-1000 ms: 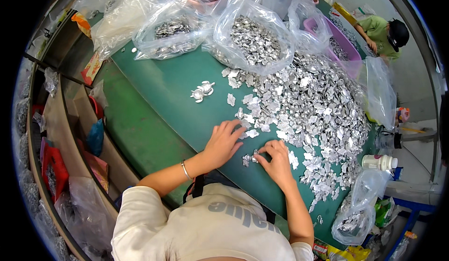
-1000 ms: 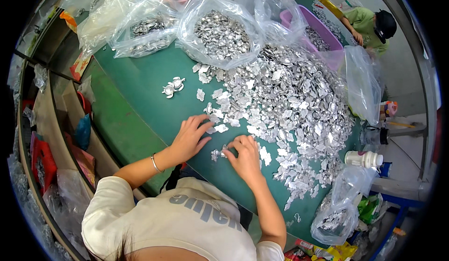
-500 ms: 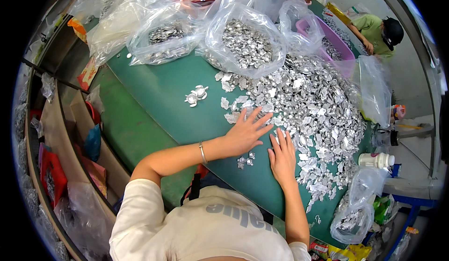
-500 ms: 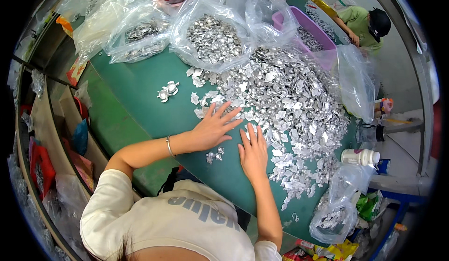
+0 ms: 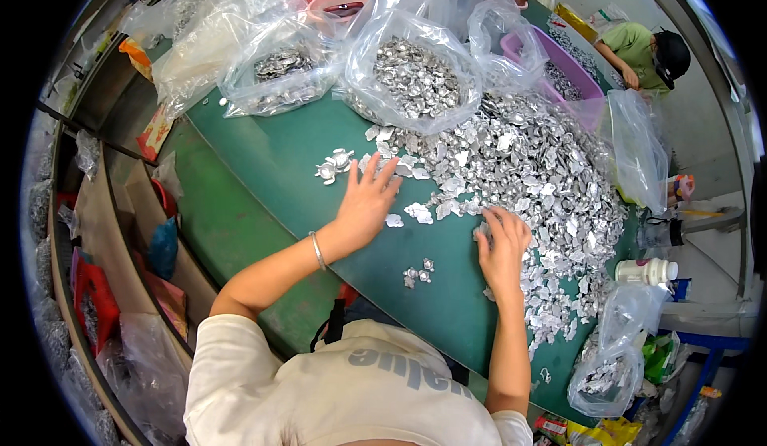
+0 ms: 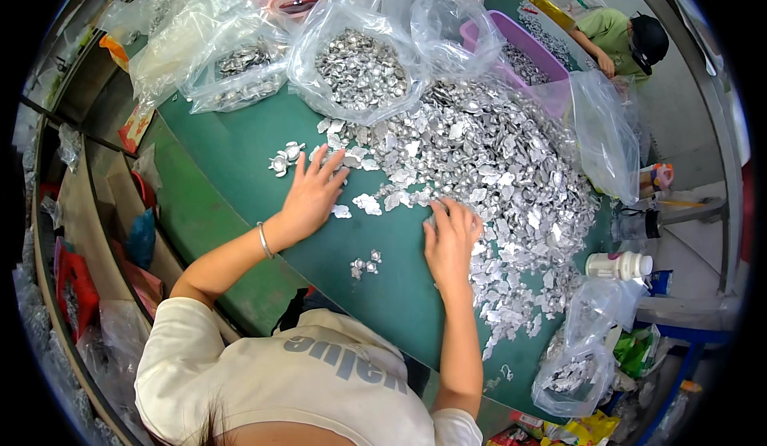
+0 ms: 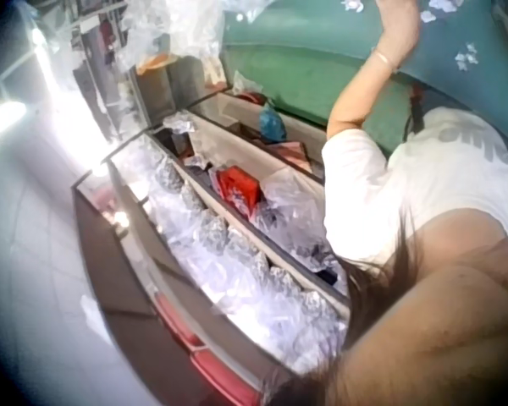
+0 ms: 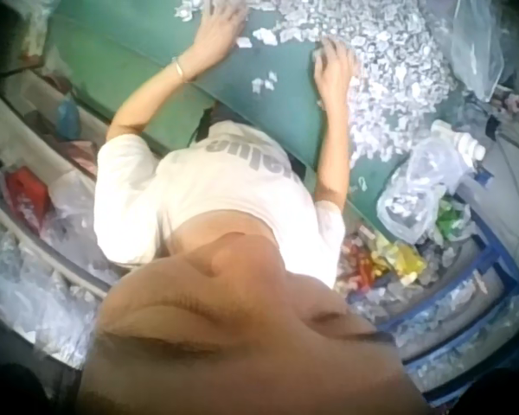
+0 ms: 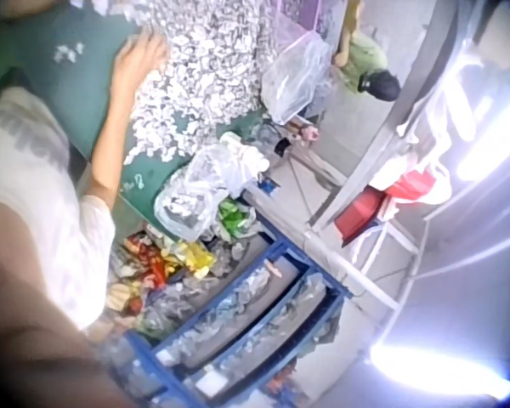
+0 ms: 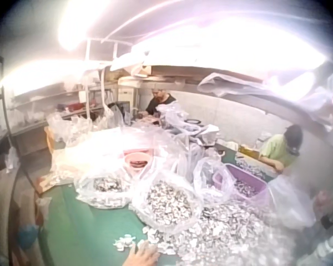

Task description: The person sorts small silver-colored metal stampings on a green workstation table, picking up individual pieces from a large pile and placing them into nearby plastic bags.

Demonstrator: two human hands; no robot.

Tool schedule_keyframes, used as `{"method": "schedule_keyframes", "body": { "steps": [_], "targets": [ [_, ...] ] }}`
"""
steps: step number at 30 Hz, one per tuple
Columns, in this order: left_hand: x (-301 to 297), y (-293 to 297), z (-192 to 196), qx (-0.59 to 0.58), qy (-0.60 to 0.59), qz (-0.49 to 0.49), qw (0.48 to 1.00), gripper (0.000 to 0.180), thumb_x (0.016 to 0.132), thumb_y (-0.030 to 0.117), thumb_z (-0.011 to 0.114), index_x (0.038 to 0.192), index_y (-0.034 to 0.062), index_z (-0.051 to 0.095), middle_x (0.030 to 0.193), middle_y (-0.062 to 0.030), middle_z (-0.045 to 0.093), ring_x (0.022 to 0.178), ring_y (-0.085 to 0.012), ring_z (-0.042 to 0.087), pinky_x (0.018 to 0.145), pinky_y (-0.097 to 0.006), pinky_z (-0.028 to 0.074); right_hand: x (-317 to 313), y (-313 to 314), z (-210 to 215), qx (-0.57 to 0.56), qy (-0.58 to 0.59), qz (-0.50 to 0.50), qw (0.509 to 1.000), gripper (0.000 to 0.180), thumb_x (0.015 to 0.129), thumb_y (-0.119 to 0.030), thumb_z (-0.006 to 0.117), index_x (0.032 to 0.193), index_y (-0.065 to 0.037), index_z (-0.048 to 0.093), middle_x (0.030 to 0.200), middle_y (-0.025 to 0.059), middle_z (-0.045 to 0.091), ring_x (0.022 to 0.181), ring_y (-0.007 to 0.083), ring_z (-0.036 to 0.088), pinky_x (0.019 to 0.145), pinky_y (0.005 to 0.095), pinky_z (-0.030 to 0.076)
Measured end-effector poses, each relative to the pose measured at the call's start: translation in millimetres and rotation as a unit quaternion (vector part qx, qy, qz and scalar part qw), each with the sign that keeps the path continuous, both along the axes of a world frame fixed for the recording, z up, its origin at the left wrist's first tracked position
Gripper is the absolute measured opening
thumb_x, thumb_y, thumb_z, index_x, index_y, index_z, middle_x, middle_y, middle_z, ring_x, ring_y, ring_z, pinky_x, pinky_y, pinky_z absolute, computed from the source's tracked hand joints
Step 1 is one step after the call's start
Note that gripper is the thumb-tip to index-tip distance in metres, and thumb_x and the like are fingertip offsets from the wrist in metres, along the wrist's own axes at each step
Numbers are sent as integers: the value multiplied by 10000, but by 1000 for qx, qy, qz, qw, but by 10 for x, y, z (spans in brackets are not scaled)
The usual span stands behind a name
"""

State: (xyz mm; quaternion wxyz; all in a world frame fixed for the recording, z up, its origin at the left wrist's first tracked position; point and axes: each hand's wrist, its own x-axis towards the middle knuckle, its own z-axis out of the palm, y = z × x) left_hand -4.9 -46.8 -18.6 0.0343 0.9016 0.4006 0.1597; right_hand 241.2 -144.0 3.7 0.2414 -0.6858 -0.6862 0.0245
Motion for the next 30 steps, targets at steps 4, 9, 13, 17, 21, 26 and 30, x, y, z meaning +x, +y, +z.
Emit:
{"method": "schedule_keyframes", "body": {
  "steps": [4, 9, 13, 17, 21, 26, 30],
  "targets": [
    [311, -93, 6, -19, -77, -80, 994, 350, 811, 47, 592, 1160, 44, 559, 1323, -142, 442, 1264, -331, 383, 1046, -505, 284, -163, 273, -269, 62, -13, 36, 997, 258, 759, -74, 672, 1009, -33, 619, 1077, 96, 553, 1017, 279, 499, 925, 422, 347],
    [601, 30, -153, -62, -120, -82, 987, 278, 790, 66, 625, 1061, 47, 571, 1063, -88, 538, 1021, -258, 508, 866, -410, 378, -293, -25, -209, 29, -32, 74, 996, 160, 766, -99, 671, 896, -32, 606, 939, 72, 560, 924, 251, 505, 816, 388, 370],
    [649, 78, -241, -79, -135, -75, 985, 229, 772, 71, 642, 989, 63, 571, 949, -70, 540, 921, -254, 522, 804, -392, 388, -397, -333, -133, 5, 3, 109, 994, 177, 746, -117, 699, 875, -45, 600, 912, 72, 574, 884, 254, 513, 798, 377, 368],
    [646, 164, -258, -96, -156, -106, 977, 229, 774, 68, 640, 993, 65, 573, 981, -82, 545, 948, -270, 522, 807, -384, 392, -360, -265, -75, 38, 43, 43, 997, 157, 751, -96, 692, 869, -39, 605, 922, 82, 579, 872, 266, 517, 781, 385, 379],
    [634, 144, -240, -132, -181, -122, 967, 227, 776, 58, 635, 994, 61, 571, 997, -94, 547, 965, -281, 521, 809, -385, 392, -453, -247, -98, -44, 163, 182, 969, 143, 767, -99, 678, 881, -26, 632, 923, 99, 576, 862, 298, 513, 782, 390, 403],
    [664, 87, -210, -130, -227, -129, 957, 228, 794, 51, 627, 1015, 59, 572, 991, -101, 543, 970, -282, 521, 814, -384, 388, -109, 304, -183, 101, 54, -76, 990, 101, 792, -113, 659, 850, -38, 624, 934, 104, 564, 885, 298, 503, 784, 401, 399],
    [672, 51, -180, -131, -230, -136, 955, 240, 793, 42, 634, 1024, 62, 575, 992, -94, 541, 972, -282, 522, 823, -377, 383, -78, 494, -373, 109, -23, -65, 992, 87, 792, -107, 659, 829, -43, 613, 893, 93, 563, 880, 287, 500, 769, 400, 380]
  ]
}}
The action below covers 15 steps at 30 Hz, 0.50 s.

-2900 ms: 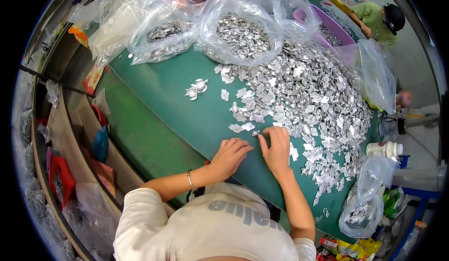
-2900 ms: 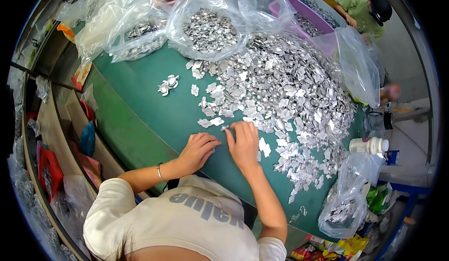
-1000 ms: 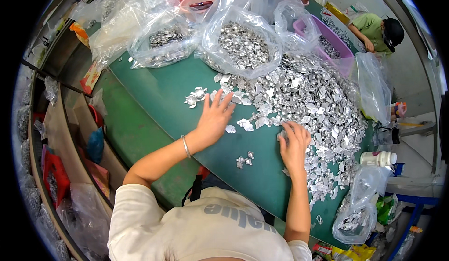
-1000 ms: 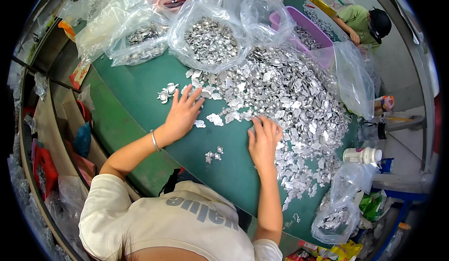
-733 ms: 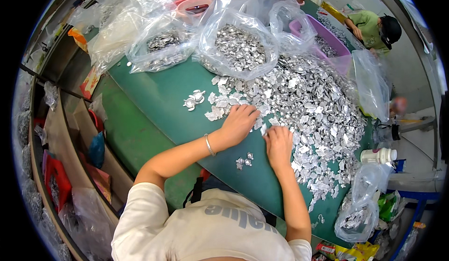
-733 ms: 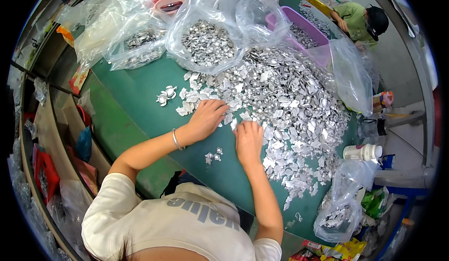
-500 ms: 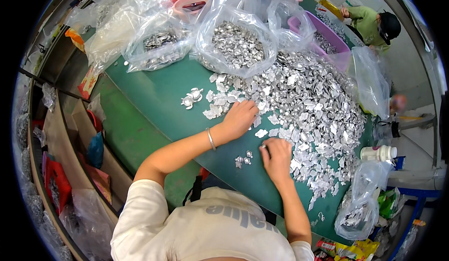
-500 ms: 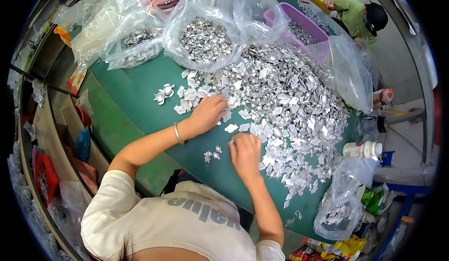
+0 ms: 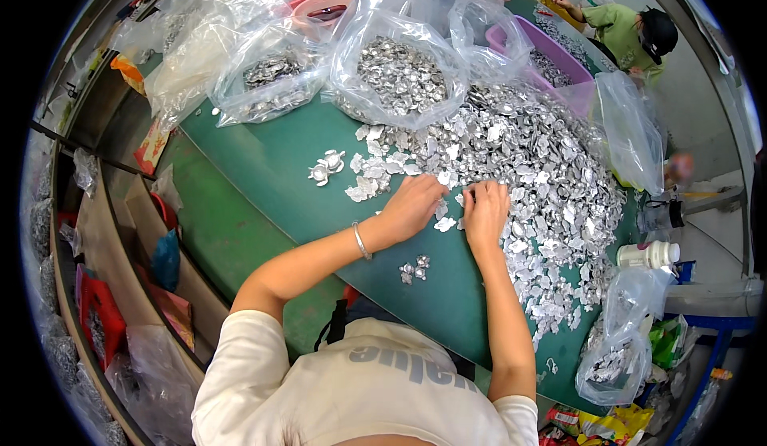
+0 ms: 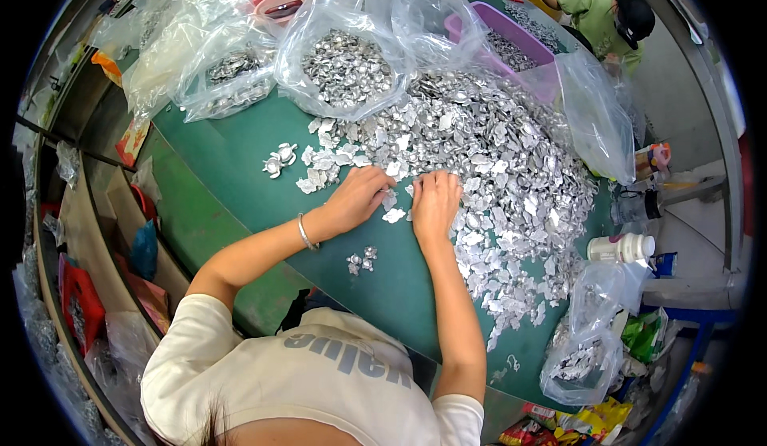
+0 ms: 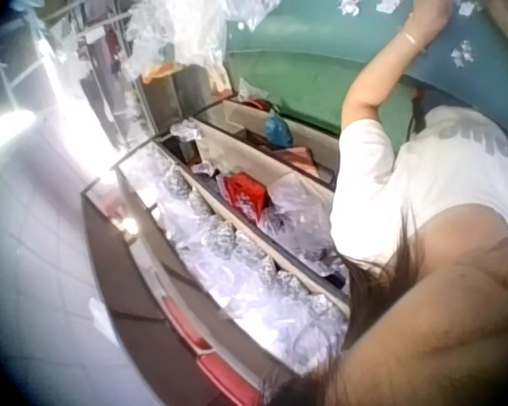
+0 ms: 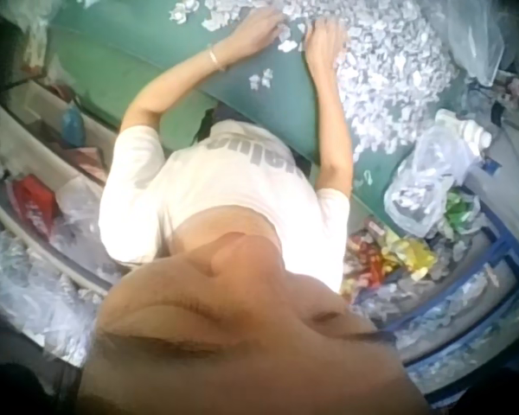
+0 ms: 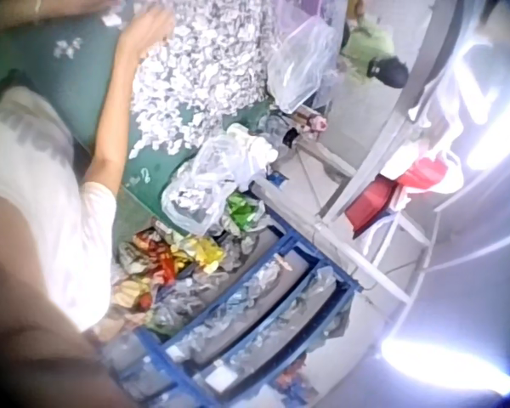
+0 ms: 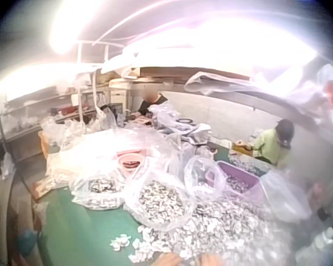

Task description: The person sorts small silver-colored metal stampings on a green workstation table, picking up individual pieces from a large pile and placing them into nearby plastic bags.

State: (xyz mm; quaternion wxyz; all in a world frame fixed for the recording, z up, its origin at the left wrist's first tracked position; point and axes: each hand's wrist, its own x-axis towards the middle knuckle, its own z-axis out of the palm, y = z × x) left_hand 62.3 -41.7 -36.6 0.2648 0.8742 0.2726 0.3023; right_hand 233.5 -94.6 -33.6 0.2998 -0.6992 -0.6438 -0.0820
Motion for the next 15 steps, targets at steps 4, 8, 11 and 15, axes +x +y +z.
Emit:
{"method": "schedule_keyframes", "body": {
  "steps": [4, 8, 11, 15],
  "targets": [
    [-100, -71, -3, -36, 28, -21, 999, 234, 792, 50, 643, 1019, 72, 587, 1011, -85, 536, 966, -281, 517, 809, -375, 379, -33, -197, 53, 14, 55, 34, 998, 90, 780, -96, 669, 832, -45, 615, 873, 81, 561, 867, 278, 504, 761, 389, 373],
    [-136, -127, 12, 25, 21, 55, 998, 239, 784, 84, 664, 1014, 81, 600, 997, -70, 520, 949, -262, 494, 778, -370, 366, -176, -575, 220, -31, 117, 117, 986, 79, 758, -77, 689, 795, -48, 625, 846, 83, 569, 843, 277, 518, 742, 377, 379],
    [-82, -61, 40, 36, 76, 65, 994, 232, 765, 103, 685, 985, 84, 614, 974, -62, 510, 939, -250, 477, 769, -364, 357, -280, -751, 312, -129, 149, 205, 959, 94, 743, -66, 703, 796, -41, 630, 838, 91, 580, 840, 275, 527, 735, 371, 388],
    [-73, -8, 36, 42, 52, 55, 996, 162, 760, 108, 686, 907, 73, 628, 938, -57, 512, 912, -245, 475, 763, -362, 359, -233, -708, 353, -112, 185, 180, 960, 109, 737, -56, 706, 815, -29, 635, 861, 95, 596, 874, 286, 537, 758, 374, 412]
  ]
}}
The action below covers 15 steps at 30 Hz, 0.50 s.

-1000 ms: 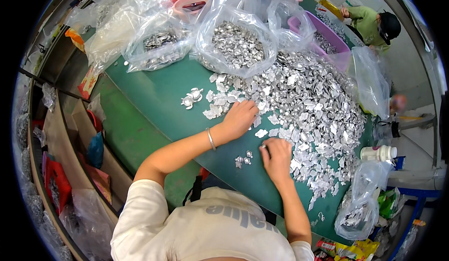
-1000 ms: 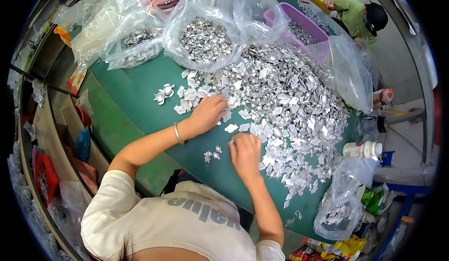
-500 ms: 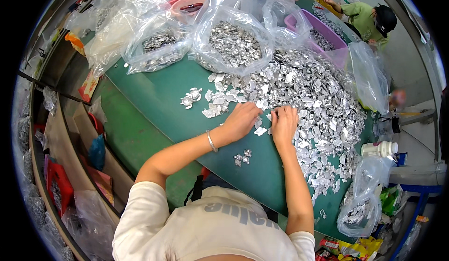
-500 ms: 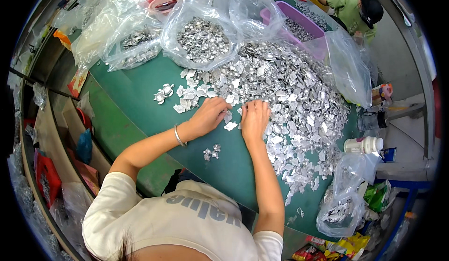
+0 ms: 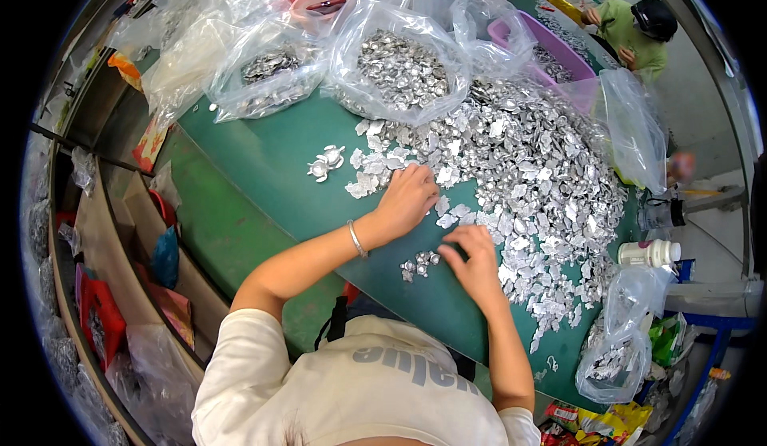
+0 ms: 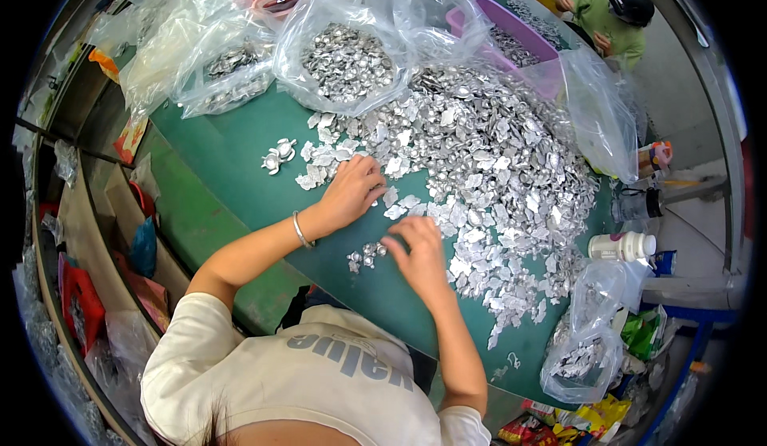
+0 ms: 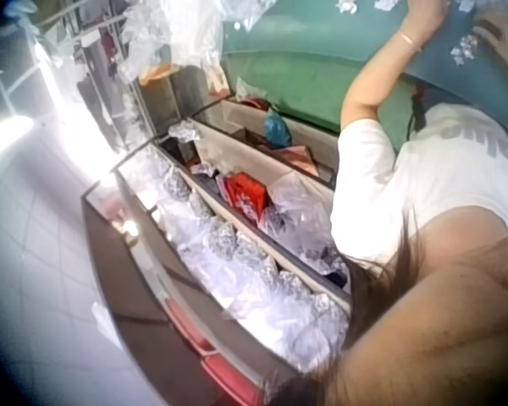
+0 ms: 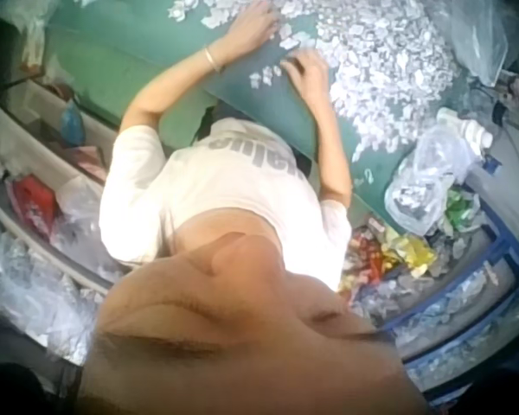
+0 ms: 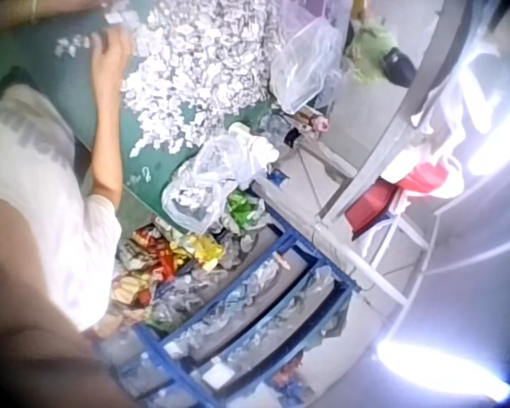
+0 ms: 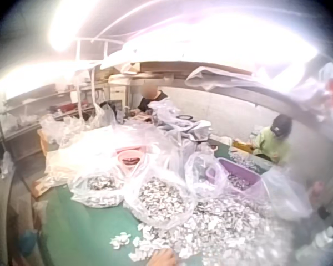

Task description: The person sorts small silver-colored metal stampings on a green workstation table, picking up individual pieces from a large pile and placing them into nearby plastic bags.

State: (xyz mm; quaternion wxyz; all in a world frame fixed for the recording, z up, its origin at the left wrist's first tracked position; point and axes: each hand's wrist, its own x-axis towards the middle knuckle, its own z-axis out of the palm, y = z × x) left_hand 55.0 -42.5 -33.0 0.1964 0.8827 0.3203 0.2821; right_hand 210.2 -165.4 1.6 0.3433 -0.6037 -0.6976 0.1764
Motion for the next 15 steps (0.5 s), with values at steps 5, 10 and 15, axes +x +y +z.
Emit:
{"method": "schedule_keyframes", "body": {
  "steps": [5, 10, 15],
  "targets": [
    [-168, -309, 145, -66, -10, -65, 996, 103, 787, 95, 655, 878, 56, 630, 939, -61, 541, 897, -252, 500, 755, -365, 390, 22, 319, -184, 85, -22, -90, 992, 185, 780, -27, 644, 964, -14, 635, 995, 130, 577, 931, 305, 527, 790, 378, 429],
    [-398, -776, 143, -99, 1, -125, 987, 203, 810, 94, 647, 1008, 54, 629, 1003, -90, 573, 943, -262, 519, 776, -362, 405, -88, 387, -277, 30, -134, -37, 990, 241, 795, -82, 640, 1036, -74, 650, 1135, 111, 527, 1050, 300, 473, 889, 405, 375],
    [-401, -487, 172, -45, -5, -38, 998, 314, 811, 134, 663, 1110, 64, 598, 1068, -88, 557, 991, -269, 511, 820, -374, 389, 113, 194, -257, 43, -202, -114, 972, 248, 780, -129, 673, 1019, -64, 650, 1142, 108, 522, 1093, 313, 453, 940, 464, 320]
  ]
}}
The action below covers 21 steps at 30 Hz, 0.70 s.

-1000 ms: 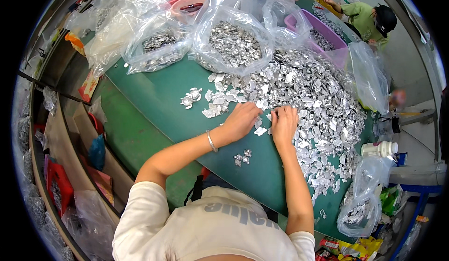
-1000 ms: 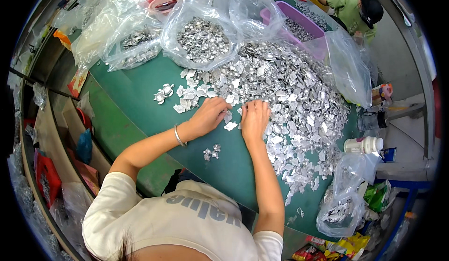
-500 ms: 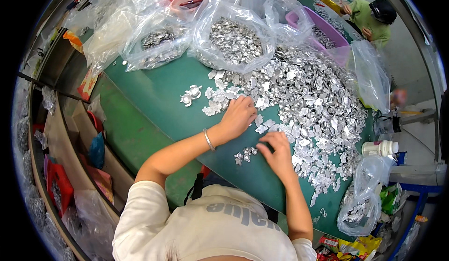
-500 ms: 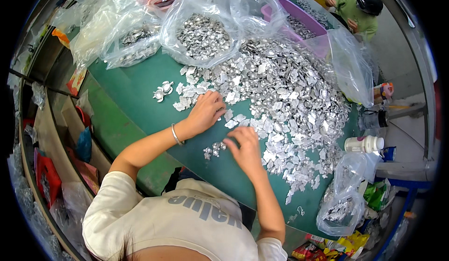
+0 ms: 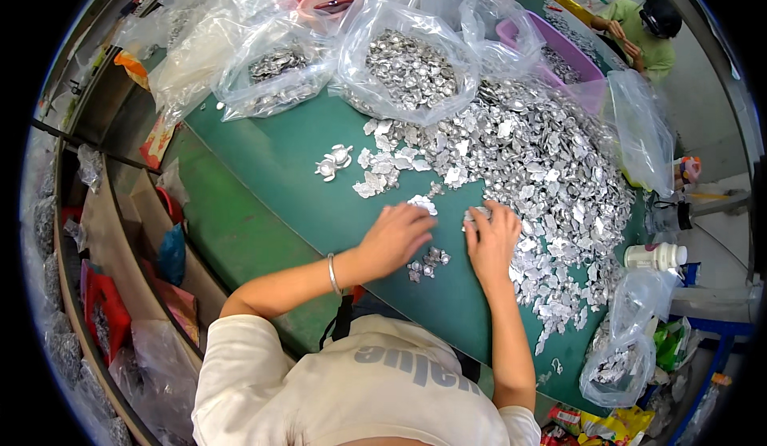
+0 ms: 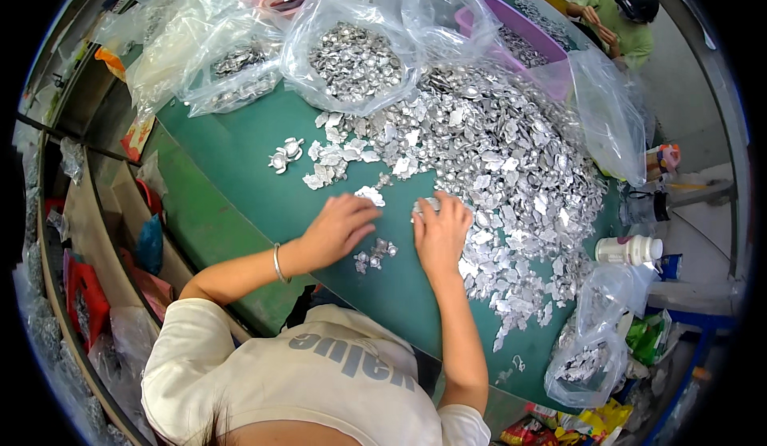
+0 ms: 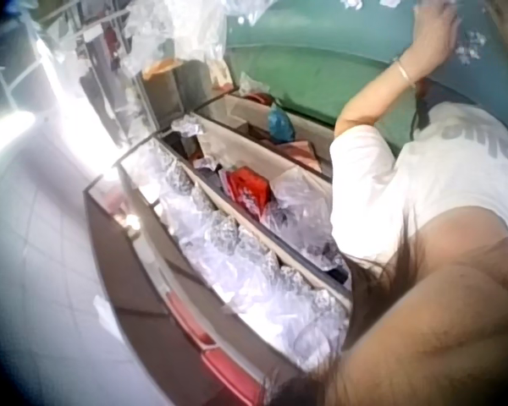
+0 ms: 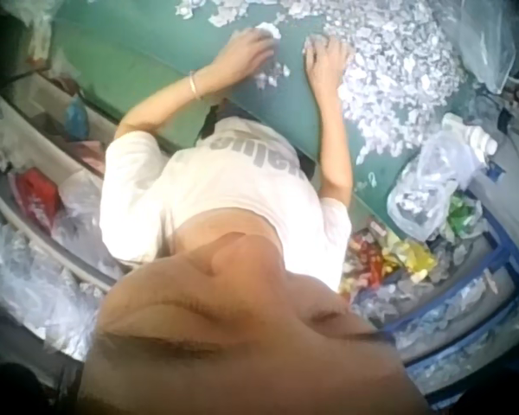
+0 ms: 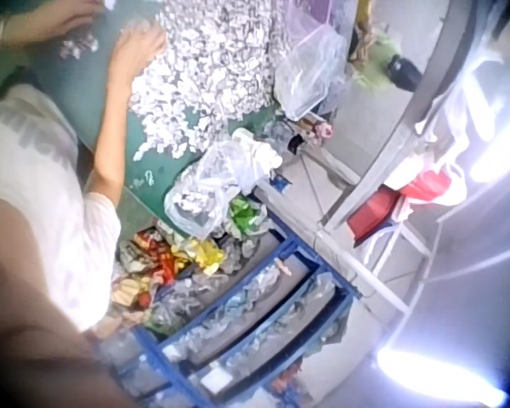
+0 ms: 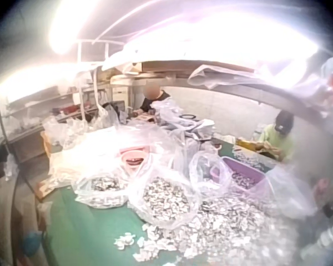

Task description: The person sorts small silver-colored metal stampings on a green workstation table, picking up individual pieces from a large pile and placing them into nearby plastic bags.

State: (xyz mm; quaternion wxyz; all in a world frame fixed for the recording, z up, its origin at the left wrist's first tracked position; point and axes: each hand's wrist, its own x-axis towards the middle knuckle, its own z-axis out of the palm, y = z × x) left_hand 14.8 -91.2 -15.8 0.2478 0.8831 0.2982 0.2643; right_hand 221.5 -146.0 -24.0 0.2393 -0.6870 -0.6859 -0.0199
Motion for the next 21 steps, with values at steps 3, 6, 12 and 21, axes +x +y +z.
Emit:
{"method": "schedule_keyframes", "body": {
  "steps": [3, 6, 12, 21],
  "targets": [
    [86, 192, 4, 7, 47, 53, 997, 335, 804, 147, 672, 1121, 72, 593, 1132, -86, 539, 1035, -274, 494, 844, -382, 381, 21, -46, 54, 9, -17, -77, 997, 268, 778, -129, 677, 1029, -44, 635, 1159, 127, 515, 1118, 331, 448, 948, 470, 318],
    [137, 215, -109, 36, 59, 11, 998, 337, 786, 141, 681, 1109, 76, 610, 1202, -89, 520, 1084, -279, 475, 853, -385, 374, -140, 10, 102, 14, 95, 39, 995, 287, 777, -130, 686, 1051, -64, 631, 1183, 130, 523, 1144, 334, 446, 974, 464, 306],
    [-272, 300, -135, 112, 93, 52, 988, 277, 765, 70, 662, 1042, 60, 649, 1205, -102, 518, 1100, -279, 476, 853, -392, 364, 44, -34, -24, 33, -33, -18, 999, 273, 807, -125, 649, 1064, -41, 615, 1170, 148, 509, 1140, 353, 448, 957, 472, 335],
    [348, 520, -186, 136, 67, 92, 984, 344, 758, 58, 651, 1096, 59, 584, 1108, -91, 517, 1037, -259, 486, 810, -389, 345, -107, 533, -79, 28, -29, 73, 997, 345, 796, -89, 630, 1131, -26, 580, 1163, 138, 524, 1123, 324, 467, 938, 431, 371]
  ]
}}
